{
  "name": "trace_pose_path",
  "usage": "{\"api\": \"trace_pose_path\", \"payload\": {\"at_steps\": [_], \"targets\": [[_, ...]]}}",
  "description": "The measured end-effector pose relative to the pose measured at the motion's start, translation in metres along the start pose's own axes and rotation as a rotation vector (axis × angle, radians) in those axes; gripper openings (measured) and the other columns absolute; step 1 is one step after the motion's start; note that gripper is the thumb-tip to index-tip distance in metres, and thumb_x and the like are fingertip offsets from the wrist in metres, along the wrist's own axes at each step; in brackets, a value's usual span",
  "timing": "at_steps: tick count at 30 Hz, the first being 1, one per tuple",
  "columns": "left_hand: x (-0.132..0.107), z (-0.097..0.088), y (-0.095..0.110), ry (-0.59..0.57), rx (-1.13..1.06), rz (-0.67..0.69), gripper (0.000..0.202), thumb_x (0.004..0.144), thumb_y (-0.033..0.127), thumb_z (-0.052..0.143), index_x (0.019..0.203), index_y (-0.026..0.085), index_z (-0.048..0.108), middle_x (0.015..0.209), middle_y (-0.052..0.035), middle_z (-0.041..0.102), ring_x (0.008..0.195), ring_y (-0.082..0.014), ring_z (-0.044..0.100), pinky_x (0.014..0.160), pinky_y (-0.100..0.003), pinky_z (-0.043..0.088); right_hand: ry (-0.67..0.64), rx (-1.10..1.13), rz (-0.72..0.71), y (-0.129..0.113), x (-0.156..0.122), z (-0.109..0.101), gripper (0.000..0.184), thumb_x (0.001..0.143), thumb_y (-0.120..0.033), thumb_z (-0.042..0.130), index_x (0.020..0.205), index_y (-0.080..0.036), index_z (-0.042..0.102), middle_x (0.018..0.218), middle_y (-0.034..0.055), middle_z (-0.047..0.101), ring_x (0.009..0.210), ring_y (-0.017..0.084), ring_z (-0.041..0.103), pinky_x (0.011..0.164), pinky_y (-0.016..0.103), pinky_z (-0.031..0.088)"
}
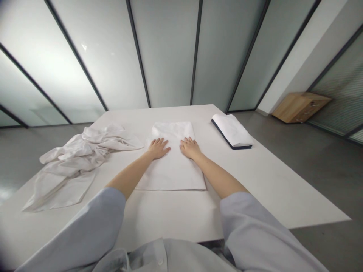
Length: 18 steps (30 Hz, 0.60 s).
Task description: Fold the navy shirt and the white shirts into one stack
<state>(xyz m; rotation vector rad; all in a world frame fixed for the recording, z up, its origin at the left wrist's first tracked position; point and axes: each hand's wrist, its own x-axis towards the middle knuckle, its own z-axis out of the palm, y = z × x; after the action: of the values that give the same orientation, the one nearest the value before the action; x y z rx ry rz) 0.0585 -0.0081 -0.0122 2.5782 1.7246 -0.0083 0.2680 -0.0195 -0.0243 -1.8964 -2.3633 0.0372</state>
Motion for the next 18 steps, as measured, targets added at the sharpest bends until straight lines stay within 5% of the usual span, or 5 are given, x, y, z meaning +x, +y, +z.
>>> {"api": "trace_pose_path", "payload": {"at_steps": [4, 8, 12, 18], "targets": [[0.0, 0.005, -0.006, 0.007, -0.06, -0.184, 0.07, 0.094, 0.06, 0.024, 0.153, 0.023, 0.029, 0.162, -0.0108, 0.017, 0.149, -0.0321, 0.011, 0.117, -0.053, 0.014, -0.003, 0.024, 0.067, 0.002, -0.002, -0.002, 0.052, 0.099, -0.039, 0.028, 0.145, -0.021, 0.044, 0.157, 0.0104, 0.031, 0.144, 0.03, 0.026, 0.113, 0.049, 0.025], [-0.007, 0.005, -0.023, 0.016, -0.163, -0.329, 0.07, 0.093, 0.058, 0.029, 0.153, 0.023, 0.027, 0.162, -0.0127, 0.016, 0.147, -0.0341, 0.017, 0.115, -0.052, 0.023, -0.021, 0.063, 0.121, 0.008, -0.003, 0.001, 0.054, 0.099, -0.04, 0.028, 0.147, -0.018, 0.04, 0.159, 0.0122, 0.027, 0.145, 0.03, 0.025, 0.114, 0.046, 0.026], [-0.018, 0.009, -0.048, 0.132, -0.252, -0.417, 0.081, 0.089, 0.059, 0.038, 0.151, 0.007, 0.026, 0.158, -0.0234, 0.02, 0.145, -0.0364, 0.023, 0.115, -0.048, 0.023, 0.001, 0.122, 0.124, 0.016, 0.0, 0.007, 0.053, 0.098, -0.038, 0.031, 0.146, -0.017, 0.04, 0.158, 0.0125, 0.029, 0.145, 0.026, 0.024, 0.115, 0.041, 0.025], [-0.028, 0.011, -0.059, 0.167, -0.279, -0.397, 0.076, 0.084, 0.062, 0.048, 0.137, 0.008, 0.046, 0.151, -0.0241, 0.037, 0.142, -0.0376, 0.03, 0.113, -0.047, 0.027, 0.056, 0.136, 0.305, 0.026, -0.003, -0.003, 0.052, 0.094, -0.048, 0.04, 0.128, -0.013, 0.057, 0.138, 0.0195, 0.051, 0.132, 0.032, 0.042, 0.109, 0.047, 0.029]]}}
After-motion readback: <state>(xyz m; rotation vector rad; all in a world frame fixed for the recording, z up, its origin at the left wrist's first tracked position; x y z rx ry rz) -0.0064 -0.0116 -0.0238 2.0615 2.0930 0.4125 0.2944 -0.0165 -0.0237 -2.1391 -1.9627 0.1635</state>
